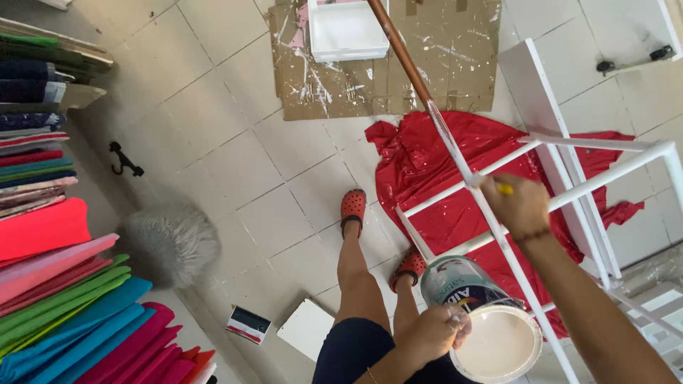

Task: Painting a brown rod and a white frame with white paint using a brush

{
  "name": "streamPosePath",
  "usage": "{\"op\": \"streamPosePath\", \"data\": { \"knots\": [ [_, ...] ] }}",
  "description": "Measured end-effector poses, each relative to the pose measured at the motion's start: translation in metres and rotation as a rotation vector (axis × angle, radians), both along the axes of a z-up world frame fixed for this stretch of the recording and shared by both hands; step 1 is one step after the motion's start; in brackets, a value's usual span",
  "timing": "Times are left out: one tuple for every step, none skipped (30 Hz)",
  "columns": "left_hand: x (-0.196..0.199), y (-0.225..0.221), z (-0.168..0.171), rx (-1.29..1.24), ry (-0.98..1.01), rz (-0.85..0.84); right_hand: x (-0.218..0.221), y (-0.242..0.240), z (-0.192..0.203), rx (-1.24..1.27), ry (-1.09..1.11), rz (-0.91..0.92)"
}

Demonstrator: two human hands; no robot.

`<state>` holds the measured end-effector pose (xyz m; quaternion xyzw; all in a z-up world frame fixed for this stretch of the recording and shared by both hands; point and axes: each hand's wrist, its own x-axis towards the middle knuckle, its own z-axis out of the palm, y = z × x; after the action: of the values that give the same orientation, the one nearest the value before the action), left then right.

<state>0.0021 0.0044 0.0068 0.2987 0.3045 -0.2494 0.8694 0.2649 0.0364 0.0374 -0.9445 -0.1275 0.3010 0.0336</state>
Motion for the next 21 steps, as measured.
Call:
{"op": "streamPosePath", "data": {
  "knots": [
    [0.002, 0.005, 0.006, 0.022, 0.004, -0.04, 0.007, 0.017, -0.004, 0.088, -0.051, 0.046],
    [0.004, 0.009, 0.013, 0.045, 0.013, -0.074, 0.012, 0.035, -0.009, 0.177, -0.095, 0.096],
    [0.008, 0.015, 0.018, 0.049, 0.015, -0.066, 0.022, 0.058, -0.011, 0.182, -0.093, 0.104],
    [0.011, 0.019, 0.024, 0.098, 0.019, -0.125, 0.029, 0.078, -0.014, 0.247, -0.096, 0.099],
    [0.013, 0.023, 0.031, 0.145, 0.023, -0.185, 0.037, 0.097, -0.017, 0.312, -0.099, 0.093],
    [0.006, 0.01, 0.014, 0.142, 0.027, -0.182, 0.044, 0.105, -0.034, 0.309, -0.094, 0.096],
    [-0.001, -0.004, -0.003, 0.061, 0.063, -0.165, 0.051, 0.112, -0.05, 0.406, -0.25, 0.124],
    [-0.007, -0.019, -0.02, -0.018, 0.096, -0.146, 0.058, 0.119, -0.067, 0.505, -0.407, 0.156],
    [-0.008, -0.025, -0.028, -0.02, 0.098, -0.142, 0.061, 0.122, -0.068, 0.504, -0.404, 0.16],
    [-0.011, -0.032, -0.035, 0.006, 0.033, -0.098, 0.063, 0.123, -0.069, 0.515, -0.423, 0.145],
    [-0.014, -0.039, -0.04, 0.033, -0.032, -0.054, 0.064, 0.124, -0.069, 0.527, -0.442, 0.13],
    [-0.028, -0.096, -0.12, 0.03, -0.032, -0.053, 0.059, 0.116, -0.057, 0.524, -0.442, 0.131],
    [-0.053, -0.157, -0.187, -0.494, -0.154, 0.288, 0.053, 0.109, -0.044, 0.473, -0.292, 0.104],
    [-0.081, -0.218, -0.242, -1.02, -0.279, 0.627, 0.05, 0.103, -0.031, 0.427, -0.146, 0.079],
    [-0.07, -0.193, -0.213, -1.019, -0.285, 0.626, 0.042, 0.084, -0.025, 0.429, -0.15, 0.082],
    [-0.061, -0.167, -0.186, -0.621, -0.18, 0.371, 0.034, 0.065, -0.02, 0.347, -0.101, 0.078],
    [-0.052, -0.141, -0.157, -0.224, -0.074, 0.118, 0.026, 0.046, -0.015, 0.266, -0.052, 0.072],
    [-0.025, -0.1, -0.121, -0.223, -0.077, 0.117, 0.014, 0.033, -0.003, 0.267, -0.056, 0.072],
    [-0.009, -0.059, -0.076, -0.088, -0.066, 0.068, 0.002, 0.019, 0.008, 0.205, 0.012, -0.021],
    [-0.007, -0.018, -0.023, 0.044, -0.052, 0.017, -0.011, 0.005, 0.02, 0.14, 0.081, -0.116],
    [-0.01, -0.055, -0.066, 0.043, -0.054, 0.015, -0.017, -0.016, 0.014, 0.139, 0.079, -0.118]
  ]
}}
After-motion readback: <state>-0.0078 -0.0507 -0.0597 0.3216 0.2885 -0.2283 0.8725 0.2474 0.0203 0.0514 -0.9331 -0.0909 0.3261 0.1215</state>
